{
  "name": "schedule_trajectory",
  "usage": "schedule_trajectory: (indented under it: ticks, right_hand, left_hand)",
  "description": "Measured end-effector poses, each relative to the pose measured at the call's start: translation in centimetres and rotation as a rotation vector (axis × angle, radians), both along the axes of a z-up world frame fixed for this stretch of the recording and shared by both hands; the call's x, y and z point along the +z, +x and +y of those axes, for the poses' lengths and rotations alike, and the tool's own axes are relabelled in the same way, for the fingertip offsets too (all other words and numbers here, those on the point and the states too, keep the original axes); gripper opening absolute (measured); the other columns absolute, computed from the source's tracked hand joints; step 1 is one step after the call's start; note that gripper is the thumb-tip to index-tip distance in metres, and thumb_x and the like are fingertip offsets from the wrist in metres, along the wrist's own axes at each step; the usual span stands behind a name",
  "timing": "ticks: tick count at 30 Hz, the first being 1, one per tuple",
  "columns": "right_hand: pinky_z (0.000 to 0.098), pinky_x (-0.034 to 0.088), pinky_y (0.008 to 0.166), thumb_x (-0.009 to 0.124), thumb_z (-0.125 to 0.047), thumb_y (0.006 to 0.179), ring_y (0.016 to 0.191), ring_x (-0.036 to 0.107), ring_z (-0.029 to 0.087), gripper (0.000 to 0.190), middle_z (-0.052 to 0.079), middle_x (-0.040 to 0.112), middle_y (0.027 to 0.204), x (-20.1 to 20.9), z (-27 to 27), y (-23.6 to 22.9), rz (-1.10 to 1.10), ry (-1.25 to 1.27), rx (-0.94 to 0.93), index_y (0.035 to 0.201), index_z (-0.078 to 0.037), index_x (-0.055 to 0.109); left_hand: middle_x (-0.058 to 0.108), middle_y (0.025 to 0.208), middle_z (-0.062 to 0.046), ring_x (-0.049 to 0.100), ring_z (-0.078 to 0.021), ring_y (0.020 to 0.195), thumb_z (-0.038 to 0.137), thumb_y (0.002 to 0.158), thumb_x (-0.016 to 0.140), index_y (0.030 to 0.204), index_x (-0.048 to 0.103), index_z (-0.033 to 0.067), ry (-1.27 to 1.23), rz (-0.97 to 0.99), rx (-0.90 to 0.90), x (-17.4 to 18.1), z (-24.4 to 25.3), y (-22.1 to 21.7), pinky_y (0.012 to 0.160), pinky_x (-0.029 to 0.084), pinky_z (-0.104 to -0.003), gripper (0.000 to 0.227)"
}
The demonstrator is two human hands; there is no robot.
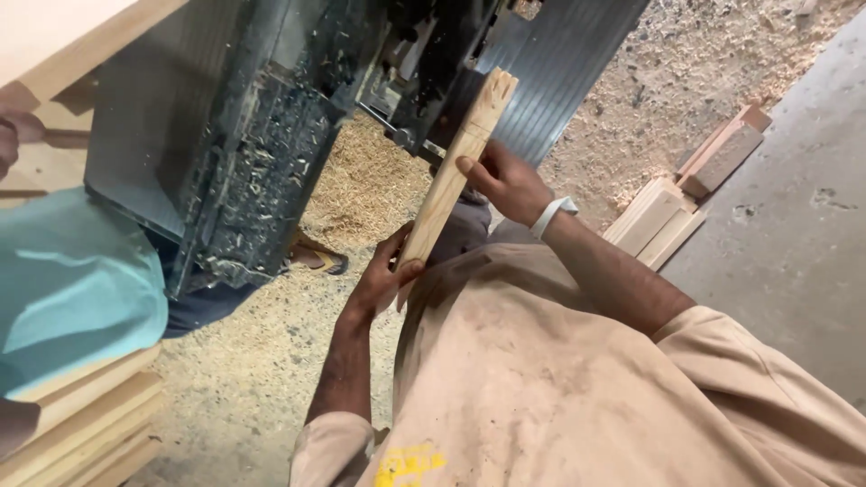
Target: The person uses a bandsaw to cut notches into wooden planks, then inspects the fit by joining two pieces together. The person repeats this process with additional planks, checking alignment after each cut.
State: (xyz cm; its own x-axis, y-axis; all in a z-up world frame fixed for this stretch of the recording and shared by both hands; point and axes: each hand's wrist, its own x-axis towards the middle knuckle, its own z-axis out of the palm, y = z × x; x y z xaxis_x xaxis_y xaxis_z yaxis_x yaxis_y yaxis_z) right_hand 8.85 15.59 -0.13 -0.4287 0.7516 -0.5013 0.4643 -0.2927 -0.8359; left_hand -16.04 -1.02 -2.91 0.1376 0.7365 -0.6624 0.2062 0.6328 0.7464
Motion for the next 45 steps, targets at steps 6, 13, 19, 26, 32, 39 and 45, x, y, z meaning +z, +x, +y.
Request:
schedule_trajectory:
  ticks: [6, 13, 19, 26, 32, 39, 45]
  right_hand:
    - [0.0376, 0.056, 0.069, 0.05, -0.062, 0.099, 0.08, 0.07, 0.024, 0.065, 0.014, 0.073, 0.093, 0.5, 0.8, -3.0, -0.132, 0.011, -0.064, 0.124, -0.003, 0.061]
    - [0.0462, 0.057, 0.076, 0.044, -0.058, 0.103, 0.086, 0.074, 0.035, 0.061, 0.02, 0.075, 0.095, -0.3, 0.8, -3.9, -0.069, 0.095, -0.081, 0.124, -0.002, 0.058]
    - [0.0444, 0.059, 0.074, 0.049, -0.051, 0.103, 0.082, 0.076, 0.035, 0.051, 0.02, 0.075, 0.095, -0.1, 0.9, -4.0, -0.002, 0.049, -0.07, 0.119, -0.004, 0.061]
    - [0.048, 0.057, 0.074, 0.055, -0.047, 0.102, 0.088, 0.071, 0.041, 0.047, 0.021, 0.072, 0.103, -0.1, 0.5, -3.7, 0.053, 0.094, -0.079, 0.124, -0.005, 0.059]
    - [0.0455, 0.059, 0.074, 0.055, -0.047, 0.103, 0.09, 0.073, 0.04, 0.049, 0.021, 0.073, 0.106, -0.2, 1.3, -3.1, 0.098, 0.083, -0.145, 0.128, -0.005, 0.056]
    - [0.0461, 0.059, 0.075, 0.056, -0.047, 0.102, 0.089, 0.073, 0.04, 0.049, 0.02, 0.073, 0.102, 0.1, 1.7, -2.9, 0.077, 0.078, -0.103, 0.126, -0.004, 0.056]
    - [0.045, 0.06, 0.075, 0.055, -0.047, 0.104, 0.09, 0.073, 0.039, 0.048, 0.02, 0.073, 0.104, 0.1, 2.1, -2.8, 0.1, 0.108, -0.137, 0.127, -0.004, 0.056]
  left_hand:
    - [0.045, 0.157, -0.02, 0.051, -0.0362, 0.136, 0.071, 0.075, 0.07, 0.16, 0.034, 0.0132, -0.104, -0.145, -0.019, -0.1, 2.0, -3.2, 0.107, 0.049, -0.05, 0.109]
    - [0.042, 0.158, -0.016, 0.051, -0.0327, 0.135, 0.077, 0.073, 0.069, 0.161, 0.035, 0.0143, -0.174, -0.158, -0.013, 0.0, 3.1, -5.2, 0.109, 0.047, -0.046, 0.113]
    - [0.051, 0.152, -0.016, 0.056, -0.0318, 0.127, 0.059, 0.077, 0.078, 0.16, 0.037, 0.0133, -0.296, -0.138, 0.044, -0.2, 2.5, -6.0, 0.106, 0.048, -0.043, 0.103]
    - [0.049, 0.152, -0.016, 0.052, -0.032, 0.133, 0.051, 0.072, 0.084, 0.16, 0.035, 0.0102, -0.375, -0.16, 0.102, 0.6, 2.0, -6.3, 0.11, 0.045, -0.044, 0.108]
    - [0.046, 0.154, -0.021, 0.046, -0.0349, 0.14, 0.062, 0.07, 0.085, 0.159, 0.034, 0.0054, -0.373, -0.186, 0.12, 2.2, 4.2, -4.9, 0.115, 0.039, -0.046, 0.116]
    - [0.048, 0.153, -0.024, 0.046, -0.0381, 0.143, 0.076, 0.065, 0.079, 0.158, 0.037, 0.0038, -0.353, -0.089, 0.037, 3.7, 5.8, -4.2, 0.117, 0.037, -0.048, 0.125]
    - [0.048, 0.153, -0.026, 0.046, -0.0407, 0.143, 0.08, 0.061, 0.078, 0.157, 0.038, 0.0038, -0.367, -0.052, 0.044, 4.1, 6.7, -3.5, 0.117, 0.038, -0.051, 0.129]
